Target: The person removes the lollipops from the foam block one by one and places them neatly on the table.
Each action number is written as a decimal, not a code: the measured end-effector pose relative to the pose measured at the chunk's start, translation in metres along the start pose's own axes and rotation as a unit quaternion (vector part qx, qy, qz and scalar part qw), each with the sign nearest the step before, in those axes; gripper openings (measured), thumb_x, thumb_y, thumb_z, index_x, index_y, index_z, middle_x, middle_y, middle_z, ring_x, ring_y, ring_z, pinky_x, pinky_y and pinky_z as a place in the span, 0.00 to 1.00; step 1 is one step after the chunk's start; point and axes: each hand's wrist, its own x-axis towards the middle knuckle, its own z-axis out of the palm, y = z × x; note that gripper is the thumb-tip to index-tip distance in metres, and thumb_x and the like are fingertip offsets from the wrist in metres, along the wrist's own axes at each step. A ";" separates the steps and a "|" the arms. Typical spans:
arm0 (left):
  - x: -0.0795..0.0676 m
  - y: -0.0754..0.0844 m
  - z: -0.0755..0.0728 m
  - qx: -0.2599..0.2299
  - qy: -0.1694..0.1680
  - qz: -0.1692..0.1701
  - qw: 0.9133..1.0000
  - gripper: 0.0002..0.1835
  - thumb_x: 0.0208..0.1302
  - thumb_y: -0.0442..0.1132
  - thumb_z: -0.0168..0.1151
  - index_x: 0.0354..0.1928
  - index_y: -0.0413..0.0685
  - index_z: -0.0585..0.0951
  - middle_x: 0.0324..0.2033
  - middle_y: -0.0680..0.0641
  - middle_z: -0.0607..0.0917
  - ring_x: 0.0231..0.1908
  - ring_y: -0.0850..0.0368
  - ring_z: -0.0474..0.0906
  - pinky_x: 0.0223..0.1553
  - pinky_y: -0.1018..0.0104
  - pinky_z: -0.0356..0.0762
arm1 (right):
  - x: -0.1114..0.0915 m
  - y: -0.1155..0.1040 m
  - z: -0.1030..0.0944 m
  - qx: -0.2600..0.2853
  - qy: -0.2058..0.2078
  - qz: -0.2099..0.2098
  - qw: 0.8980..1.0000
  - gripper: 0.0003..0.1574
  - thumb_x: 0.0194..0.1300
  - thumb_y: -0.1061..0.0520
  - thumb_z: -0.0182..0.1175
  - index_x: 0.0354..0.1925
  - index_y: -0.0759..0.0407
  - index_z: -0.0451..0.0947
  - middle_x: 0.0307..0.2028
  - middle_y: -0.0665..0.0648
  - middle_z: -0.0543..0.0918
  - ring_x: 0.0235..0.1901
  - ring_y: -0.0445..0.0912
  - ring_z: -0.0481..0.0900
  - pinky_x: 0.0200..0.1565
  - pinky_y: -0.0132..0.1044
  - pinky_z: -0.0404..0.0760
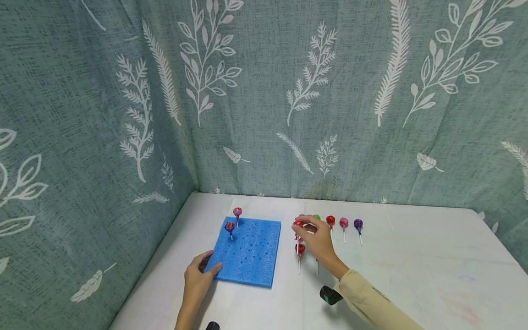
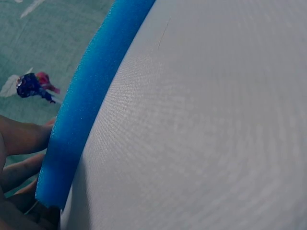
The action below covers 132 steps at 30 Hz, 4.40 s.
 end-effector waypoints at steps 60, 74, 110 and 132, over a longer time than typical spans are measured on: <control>0.002 0.000 -0.001 0.013 -0.003 0.012 1.000 0.27 0.55 0.34 0.68 0.58 0.35 0.74 0.50 0.36 0.77 0.49 0.44 0.73 0.51 0.51 0.69 | -0.025 0.040 -0.075 -0.190 0.010 0.205 0.960 0.15 0.55 0.60 0.68 0.40 0.65 0.82 0.33 0.59 0.81 0.21 0.44 0.77 0.22 0.30 0.77; 0.002 0.000 0.000 0.013 0.002 0.010 1.000 0.27 0.55 0.34 0.68 0.57 0.35 0.74 0.50 0.36 0.77 0.48 0.44 0.73 0.50 0.51 0.69 | -0.024 0.035 -0.075 -0.257 -0.030 0.166 0.951 0.17 0.48 0.65 0.71 0.39 0.66 0.80 0.34 0.60 0.81 0.18 0.42 0.75 0.21 0.33 0.78; 0.002 -0.001 0.000 0.018 0.001 0.011 1.000 0.27 0.55 0.34 0.67 0.58 0.35 0.74 0.50 0.36 0.78 0.48 0.44 0.73 0.50 0.51 0.69 | -0.008 0.021 -0.088 -0.303 -0.072 0.124 0.942 0.12 0.52 0.60 0.70 0.35 0.62 0.80 0.33 0.56 0.81 0.28 0.46 0.74 0.30 0.36 0.74; 0.001 -0.003 0.001 0.022 -0.006 0.009 1.000 0.26 0.55 0.35 0.68 0.56 0.35 0.75 0.47 0.37 0.79 0.47 0.44 0.73 0.48 0.51 0.70 | 0.009 -0.003 -0.053 -0.233 -0.107 0.048 0.965 0.07 0.55 0.62 0.67 0.34 0.63 0.80 0.30 0.53 0.82 0.26 0.44 0.76 0.29 0.35 0.76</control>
